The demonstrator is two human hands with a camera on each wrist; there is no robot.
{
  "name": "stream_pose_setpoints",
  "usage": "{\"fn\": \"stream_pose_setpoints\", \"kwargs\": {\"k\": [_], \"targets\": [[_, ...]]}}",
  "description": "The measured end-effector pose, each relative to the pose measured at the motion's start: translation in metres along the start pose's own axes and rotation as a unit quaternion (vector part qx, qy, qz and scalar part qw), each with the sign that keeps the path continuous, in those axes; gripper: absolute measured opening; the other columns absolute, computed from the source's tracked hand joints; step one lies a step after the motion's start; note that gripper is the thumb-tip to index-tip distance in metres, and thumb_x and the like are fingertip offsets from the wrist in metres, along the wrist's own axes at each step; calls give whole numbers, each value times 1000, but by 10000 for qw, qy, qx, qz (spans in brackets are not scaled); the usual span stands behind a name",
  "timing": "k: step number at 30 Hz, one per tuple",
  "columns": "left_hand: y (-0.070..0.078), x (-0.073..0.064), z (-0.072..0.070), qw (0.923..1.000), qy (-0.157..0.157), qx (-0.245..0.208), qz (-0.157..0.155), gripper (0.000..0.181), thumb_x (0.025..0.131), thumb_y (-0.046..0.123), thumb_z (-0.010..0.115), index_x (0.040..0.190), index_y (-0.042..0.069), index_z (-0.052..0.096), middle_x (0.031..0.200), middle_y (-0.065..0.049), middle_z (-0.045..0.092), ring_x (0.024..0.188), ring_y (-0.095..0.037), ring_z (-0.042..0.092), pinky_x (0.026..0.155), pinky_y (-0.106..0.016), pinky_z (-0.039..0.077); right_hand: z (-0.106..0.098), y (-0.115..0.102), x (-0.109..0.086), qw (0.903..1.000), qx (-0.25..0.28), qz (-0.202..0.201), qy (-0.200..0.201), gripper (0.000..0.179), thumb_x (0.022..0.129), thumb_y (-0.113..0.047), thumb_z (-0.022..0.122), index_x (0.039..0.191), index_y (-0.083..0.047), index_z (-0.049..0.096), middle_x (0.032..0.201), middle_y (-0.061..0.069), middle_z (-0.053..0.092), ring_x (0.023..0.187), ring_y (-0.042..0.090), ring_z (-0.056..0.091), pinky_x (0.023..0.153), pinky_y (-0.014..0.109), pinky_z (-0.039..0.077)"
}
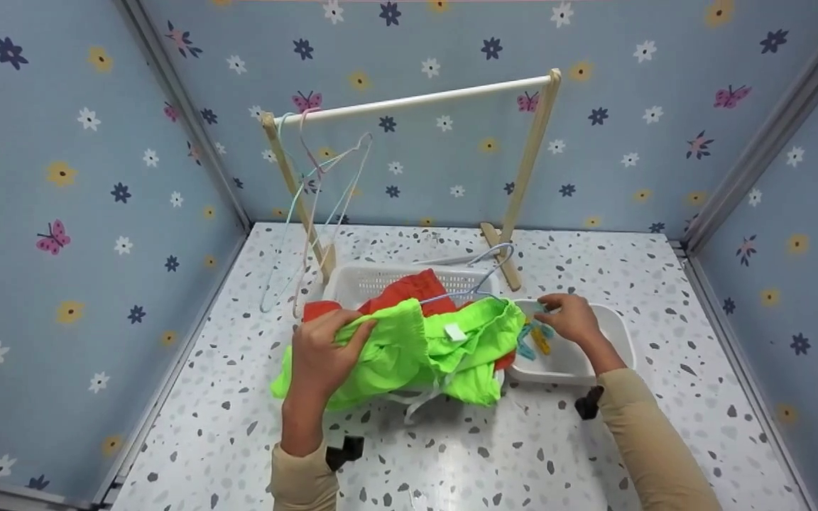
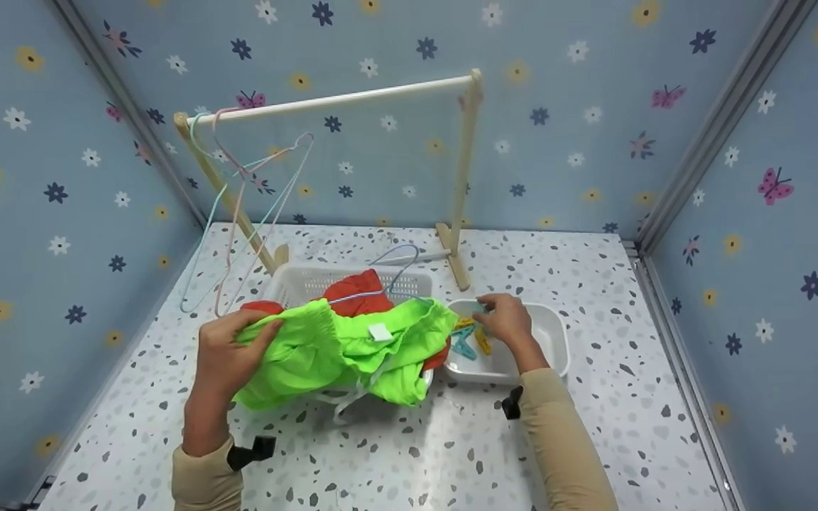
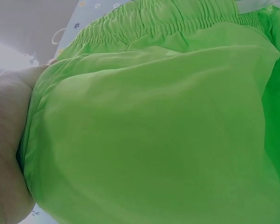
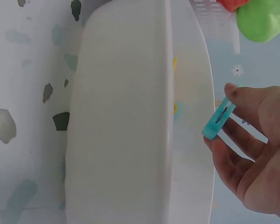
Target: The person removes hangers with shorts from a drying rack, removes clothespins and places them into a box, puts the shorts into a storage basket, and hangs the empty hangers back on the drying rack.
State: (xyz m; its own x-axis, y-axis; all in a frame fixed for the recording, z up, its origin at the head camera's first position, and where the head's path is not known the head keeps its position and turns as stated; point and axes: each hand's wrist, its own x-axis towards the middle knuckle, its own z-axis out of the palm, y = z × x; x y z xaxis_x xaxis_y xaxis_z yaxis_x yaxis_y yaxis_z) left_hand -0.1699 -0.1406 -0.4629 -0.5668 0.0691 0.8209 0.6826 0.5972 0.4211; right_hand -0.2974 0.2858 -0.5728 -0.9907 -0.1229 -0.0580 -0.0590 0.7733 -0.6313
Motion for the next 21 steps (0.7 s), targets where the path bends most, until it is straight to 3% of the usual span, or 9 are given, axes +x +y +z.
{"fn": "stream_pose_setpoints", "kwargs": {"k": [9,16,21], "targets": [[-1,-1,-1,10000,-23,2,-18,11,80,17,80,79,9,73,71,1,67,62,-18,64,58,-35,50,4,5,16,9972,-395,338,-531,37,89,-12,69,123,2,64,116,20,64,106,34,60,89,48,47],[-3,-3,-1,10000,-31,53,-66,11,81,19,80,79,10,73,72,3,67,63,-17,64,60,-35,50,9,12,20,9959,-355,659,-503,36,89,-13,68,122,0,65,118,18,64,107,33,60,91,47,46],[-5,-3,-1,10000,-49,26,-76,12,82,19,79,79,9,73,71,1,67,63,-17,64,60,-35,50,5,9,18,9963,-254,648,-507,32,92,-12,65,121,1,64,114,18,63,104,32,60,89,46,47]]}}
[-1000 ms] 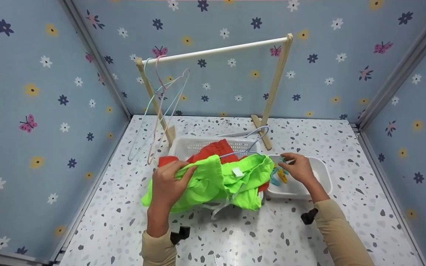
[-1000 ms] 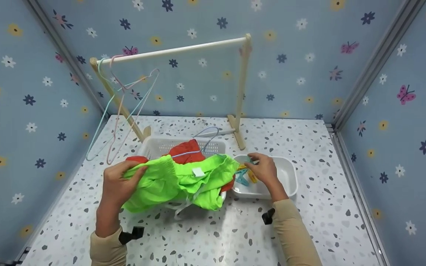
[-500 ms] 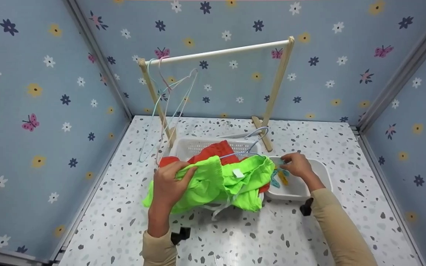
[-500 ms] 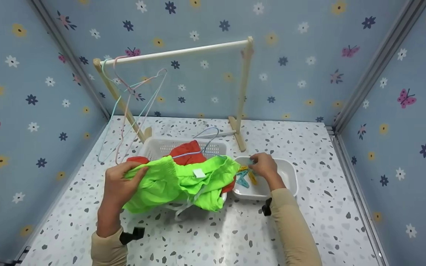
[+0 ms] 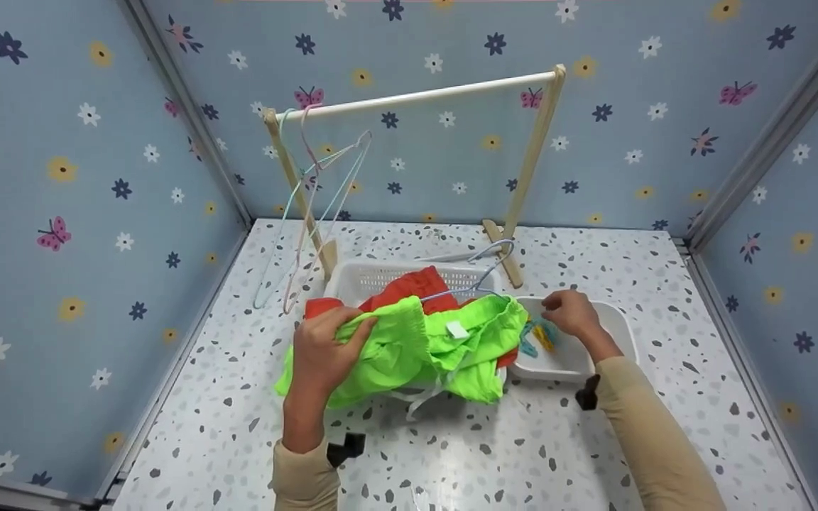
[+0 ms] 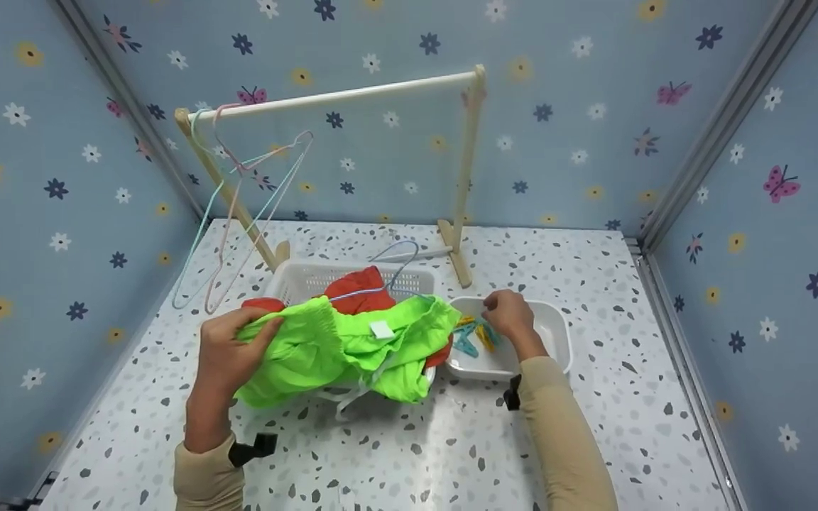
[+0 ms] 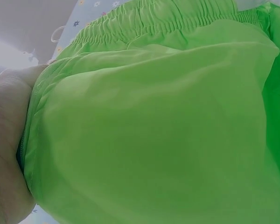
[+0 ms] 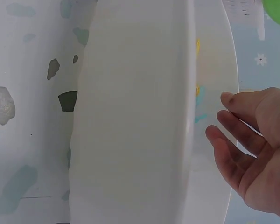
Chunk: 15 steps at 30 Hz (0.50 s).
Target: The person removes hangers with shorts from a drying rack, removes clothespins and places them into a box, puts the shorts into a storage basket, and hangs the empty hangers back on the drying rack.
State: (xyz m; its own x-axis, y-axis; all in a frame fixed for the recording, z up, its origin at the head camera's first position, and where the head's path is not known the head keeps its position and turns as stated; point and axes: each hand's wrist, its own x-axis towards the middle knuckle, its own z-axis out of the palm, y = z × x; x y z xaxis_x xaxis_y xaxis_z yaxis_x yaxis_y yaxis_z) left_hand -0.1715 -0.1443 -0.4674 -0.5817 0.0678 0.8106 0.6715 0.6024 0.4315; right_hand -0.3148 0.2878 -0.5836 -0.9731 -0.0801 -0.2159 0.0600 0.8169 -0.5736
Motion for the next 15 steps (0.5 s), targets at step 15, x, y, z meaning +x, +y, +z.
{"fn": "stream_pose_setpoints", "kwargs": {"k": [15], "targets": [[-2,2,2,10000,-16,-44,-27,12,81,18,80,79,8,73,71,0,68,63,-19,64,60,-35,51,-6,-12,-5,9978,341,-298,492,23,97,-16,58,113,-1,68,107,15,66,96,29,61,83,44,51]]}}
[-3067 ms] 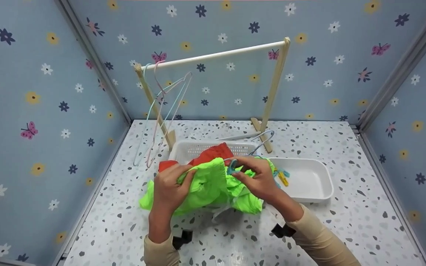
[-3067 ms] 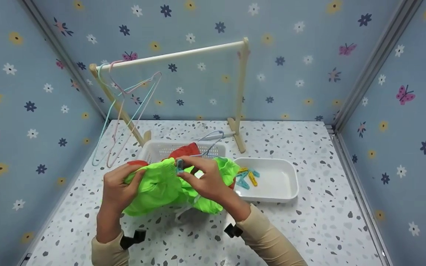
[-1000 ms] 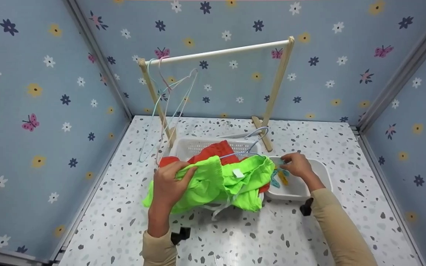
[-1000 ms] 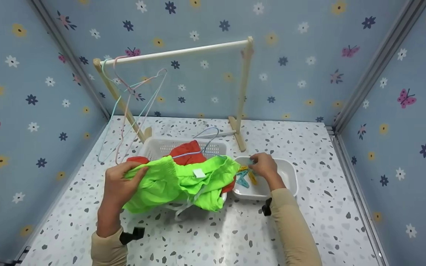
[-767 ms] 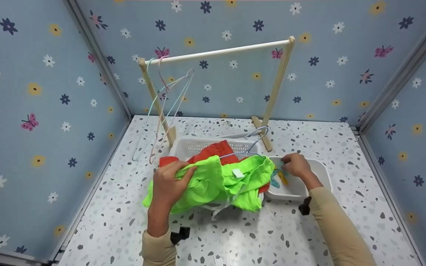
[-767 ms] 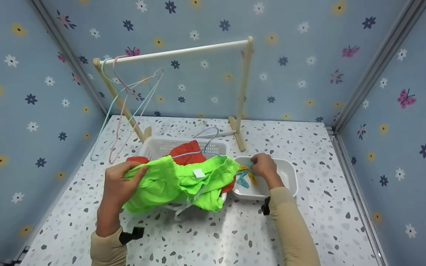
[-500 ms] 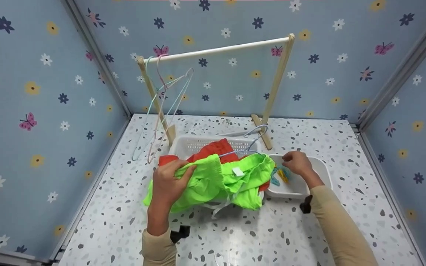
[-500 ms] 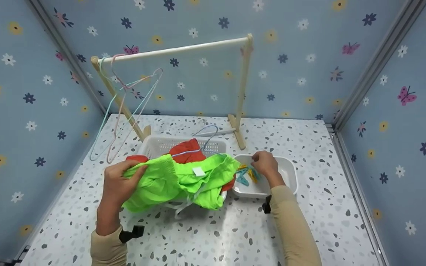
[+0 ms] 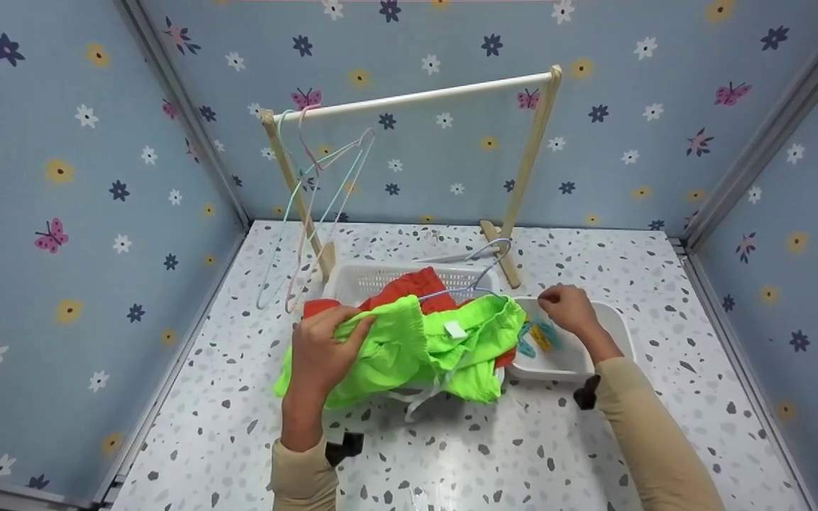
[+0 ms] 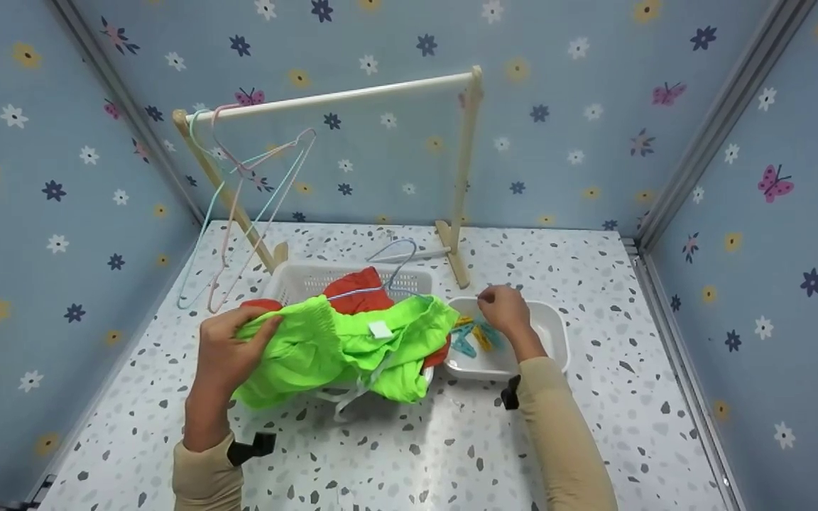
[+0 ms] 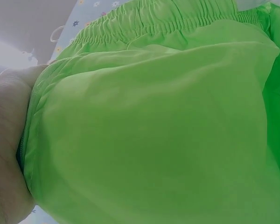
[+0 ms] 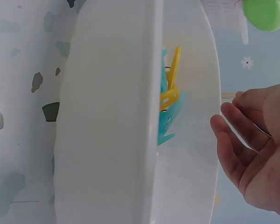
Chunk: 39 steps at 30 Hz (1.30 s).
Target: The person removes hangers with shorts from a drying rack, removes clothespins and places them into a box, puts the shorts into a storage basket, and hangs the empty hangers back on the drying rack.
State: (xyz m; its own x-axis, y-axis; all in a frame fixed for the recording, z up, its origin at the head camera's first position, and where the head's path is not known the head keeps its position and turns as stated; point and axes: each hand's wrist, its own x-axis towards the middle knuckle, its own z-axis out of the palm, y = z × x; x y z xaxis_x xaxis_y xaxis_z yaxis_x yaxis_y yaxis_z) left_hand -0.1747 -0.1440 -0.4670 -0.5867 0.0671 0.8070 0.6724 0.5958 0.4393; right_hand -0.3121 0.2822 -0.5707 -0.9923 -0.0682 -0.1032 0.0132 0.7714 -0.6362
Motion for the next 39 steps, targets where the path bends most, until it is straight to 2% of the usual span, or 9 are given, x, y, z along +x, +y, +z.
{"fn": "stream_pose_setpoints", "kwargs": {"k": [7,13,16,19,23,26,30,33,39], "targets": [[-1,3,0,9999,-11,-9,117,6,83,13,78,83,8,74,75,-1,69,67,-20,67,63,-36,52,-4,-19,-9,9955,473,-515,644,22,97,-9,55,110,1,69,105,16,68,84,25,64,74,41,52],[-3,2,-1,9999,-32,50,134,8,84,16,77,84,8,74,76,-1,69,69,-20,67,64,-36,52,-9,-59,-26,9795,1276,-1037,1168,25,101,-21,55,110,-3,70,105,13,68,83,25,64,70,35,50],[-4,1,-1,9999,-8,70,84,9,84,17,77,84,9,74,76,0,69,69,-19,66,64,-36,51,-13,-78,-36,9698,1681,-1374,1108,29,102,-28,53,109,-6,71,101,12,68,86,26,63,70,37,50],[-4,1,-1,9999,10,118,28,10,84,19,77,83,10,74,75,0,68,69,-19,65,64,-36,50,-13,-89,-45,9643,1795,-1815,711,30,103,-29,51,113,-7,69,107,10,66,95,26,61,77,42,50],[-4,2,0,9997,30,226,24,11,83,19,78,82,10,73,74,0,67,66,-19,65,61,-36,50,-5,-93,-53,9545,1839,-2349,21,28,101,-19,54,123,-4,63,121,13,61,109,28,57,92,48,43],[-3,3,0,9995,16,302,56,11,83,20,77,82,10,73,73,0,67,65,-19,64,60,-36,50,-1,-97,-60,9444,1986,-2615,-188,26,99,-11,57,121,3,62,119,18,62,107,28,58,91,45,45],[-3,3,0,9989,0,461,72,12,84,21,77,82,10,73,74,0,67,65,-19,65,59,-36,50,4,-104,-67,9293,2290,-2898,-24,20,98,-3,57,110,9,65,107,25,65,91,19,61,77,30,48],[-3,3,0,9965,-20,831,86,14,85,24,76,83,10,73,75,0,68,67,-20,66,58,-37,50,11,-106,-65,9168,2537,-3073,270,16,97,2,55,102,11,67,98,26,66,80,13,57,69,23,45],[-1,2,-3,9811,-40,1925,202,21,89,32,71,82,12,71,73,-2,66,61,-23,63,49,-39,47,21,-114,-63,8951,2804,-3389,734,14,95,7,55,96,12,68,89,26,66,68,14,53,62,20,42]]}}
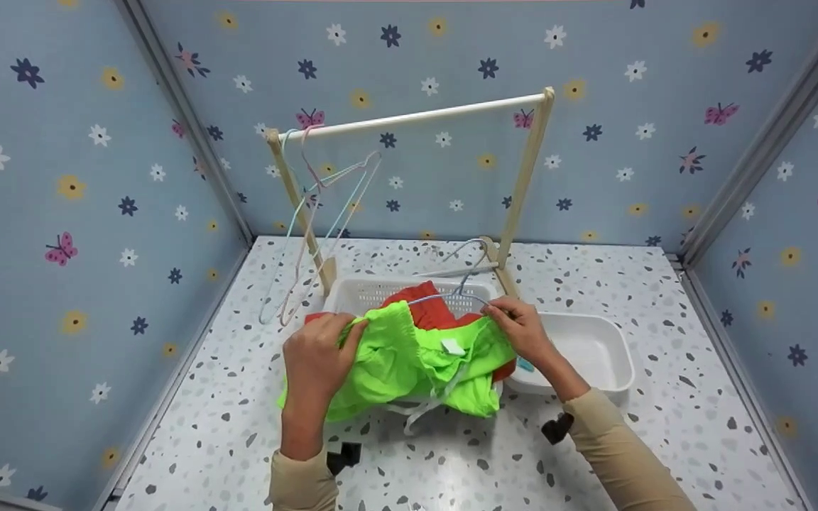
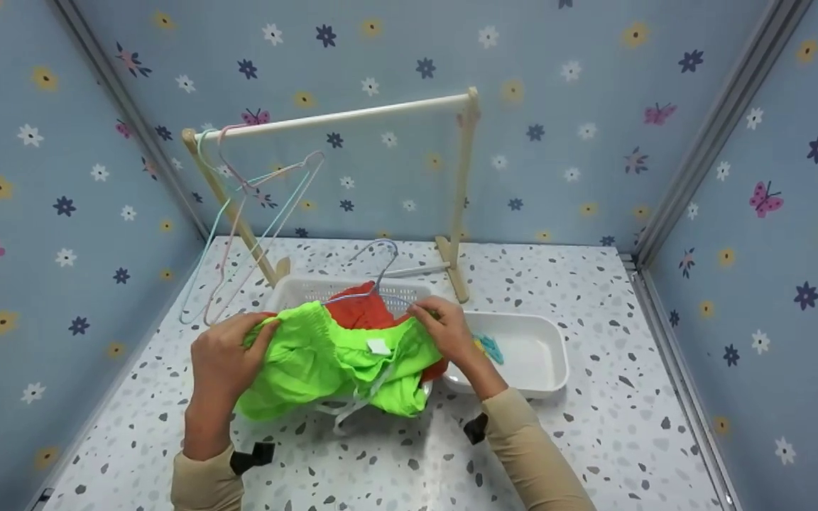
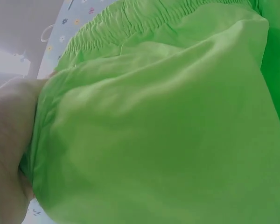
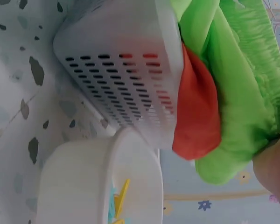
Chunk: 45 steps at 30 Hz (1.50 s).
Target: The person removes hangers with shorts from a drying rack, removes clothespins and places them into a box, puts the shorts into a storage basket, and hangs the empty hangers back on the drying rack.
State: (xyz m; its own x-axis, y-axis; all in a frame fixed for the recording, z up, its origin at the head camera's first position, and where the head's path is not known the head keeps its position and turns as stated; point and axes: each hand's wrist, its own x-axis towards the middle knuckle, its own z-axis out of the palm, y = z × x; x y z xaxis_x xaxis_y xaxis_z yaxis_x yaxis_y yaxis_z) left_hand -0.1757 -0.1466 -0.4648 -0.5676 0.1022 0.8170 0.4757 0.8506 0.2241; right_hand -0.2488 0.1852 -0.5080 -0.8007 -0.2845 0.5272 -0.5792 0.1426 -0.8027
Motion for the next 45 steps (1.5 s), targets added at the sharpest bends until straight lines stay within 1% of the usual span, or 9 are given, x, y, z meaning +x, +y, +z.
{"fn": "stream_pose_setpoints", "kwargs": {"k": [5,8,12,17,22,31,34,38,45], "targets": [[3,3,0,9993,65,362,-103,24,89,33,71,81,10,71,74,-5,67,59,-26,62,48,-40,47,8,-7,5,9992,-42,-343,211,14,93,9,56,94,10,70,83,23,66,64,15,52,59,21,42],[6,6,0,9986,-44,499,-143,27,91,34,69,80,10,69,70,-4,64,53,-26,57,45,-40,44,12,-13,9,9982,-184,-519,257,13,92,10,58,92,8,71,80,21,66,63,20,54,59,21,42],[12,9,5,9987,-231,454,-91,28,93,34,66,78,10,65,62,-2,55,46,-23,48,42,-38,38,19,-23,14,9964,-208,-793,198,11,88,13,60,89,10,70,79,22,66,67,27,60,63,20,45],[24,13,11,9989,-401,245,50,22,94,28,64,83,9,66,64,-1,57,46,-20,47,42,-35,38,30,-36,18,9916,-347,-1238,138,11,86,16,62,87,9,71,75,18,65,64,20,56,59,22,43],[24,16,10,9995,-230,203,109,17,94,25,64,91,10,69,69,-2,62,48,-22,51,42,-36,40,35,-45,23,9887,-453,-1417,193,12,85,16,63,86,7,70,74,16,63,61,16,51,57,22,41],[10,7,2,9996,228,117,105,18,94,27,63,86,12,68,60,1,52,43,-20,46,37,-35,34,37,-48,26,9802,-718,-1845,34,14,80,20,65,88,8,68,75,14,64,54,18,49,51,25,40],[3,5,-3,9992,374,165,7,20,94,28,63,89,10,71,67,-2,62,47,-22,54,37,-36,38,37,-46,26,9815,-729,-1768,133,14,81,20,65,89,8,68,76,15,65,55,17,48,51,24,38],[-6,2,-11,9980,550,269,-175,23,94,30,63,90,9,73,76,-5,69,54,-25,62,40,-39,42,38,-43,23,9881,-593,-1401,227,12,84,16,64,91,8,68,79,16,66,57,13,45,52,22,36],[-16,1,-15,9952,765,377,-474,21,93,29,65,89,10,73,65,-5,62,44,-24,51,37,-39,35,31,-41,22,9953,-194,-870,367,9,89,12,61,93,9,68,83,20,66,62,9,48,55,20,39]]}}
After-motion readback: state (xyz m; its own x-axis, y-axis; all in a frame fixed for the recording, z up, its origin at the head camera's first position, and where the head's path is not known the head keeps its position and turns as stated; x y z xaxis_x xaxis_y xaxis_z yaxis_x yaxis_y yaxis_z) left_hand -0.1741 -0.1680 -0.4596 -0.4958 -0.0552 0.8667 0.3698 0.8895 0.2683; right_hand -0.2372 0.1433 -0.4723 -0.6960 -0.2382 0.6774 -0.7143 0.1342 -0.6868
